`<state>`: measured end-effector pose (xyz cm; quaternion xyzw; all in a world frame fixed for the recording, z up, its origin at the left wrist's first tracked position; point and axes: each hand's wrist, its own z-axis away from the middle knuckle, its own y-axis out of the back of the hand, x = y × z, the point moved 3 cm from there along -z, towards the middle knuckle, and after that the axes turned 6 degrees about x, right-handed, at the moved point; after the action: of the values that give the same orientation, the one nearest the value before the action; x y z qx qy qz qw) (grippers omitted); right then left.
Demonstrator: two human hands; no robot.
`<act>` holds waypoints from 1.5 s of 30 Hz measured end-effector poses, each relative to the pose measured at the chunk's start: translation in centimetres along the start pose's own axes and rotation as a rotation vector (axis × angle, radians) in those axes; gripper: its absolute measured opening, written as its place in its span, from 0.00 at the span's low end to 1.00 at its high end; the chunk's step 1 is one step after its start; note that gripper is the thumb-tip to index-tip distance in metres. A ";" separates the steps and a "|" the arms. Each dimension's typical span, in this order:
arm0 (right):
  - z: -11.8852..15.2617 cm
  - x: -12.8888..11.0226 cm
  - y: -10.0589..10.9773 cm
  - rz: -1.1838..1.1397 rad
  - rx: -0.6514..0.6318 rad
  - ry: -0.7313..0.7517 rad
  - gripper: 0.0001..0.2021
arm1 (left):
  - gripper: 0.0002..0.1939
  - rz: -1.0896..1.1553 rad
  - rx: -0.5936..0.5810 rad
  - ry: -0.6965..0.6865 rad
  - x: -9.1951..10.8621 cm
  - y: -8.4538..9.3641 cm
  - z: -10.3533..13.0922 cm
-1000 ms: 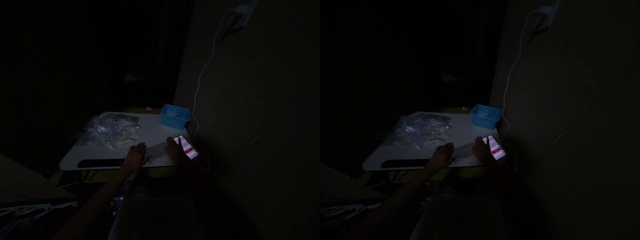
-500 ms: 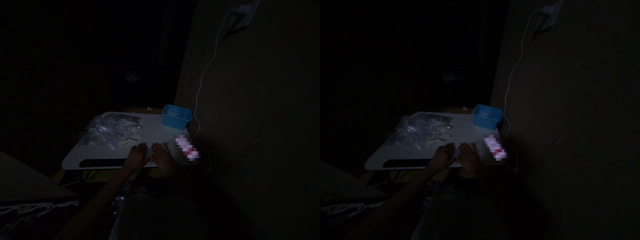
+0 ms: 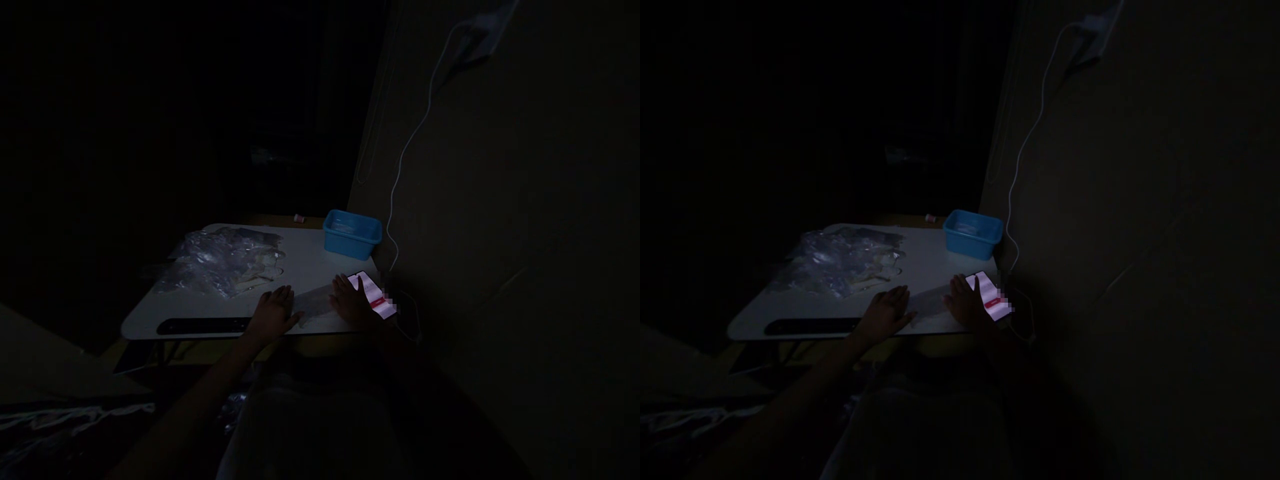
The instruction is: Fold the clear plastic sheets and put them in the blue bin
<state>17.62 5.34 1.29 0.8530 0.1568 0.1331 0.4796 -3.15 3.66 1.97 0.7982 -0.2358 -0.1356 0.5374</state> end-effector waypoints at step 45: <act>-3.2 1.6 -3.7 -1.467 -0.146 -0.661 0.16 | 0.20 1.050 0.103 0.595 -3.1 -1.1 -4.0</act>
<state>17.35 10.27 -0.13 0.4947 0.5177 -0.4646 0.5209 -3.68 8.81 2.40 0.6037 -0.4443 0.3883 0.5361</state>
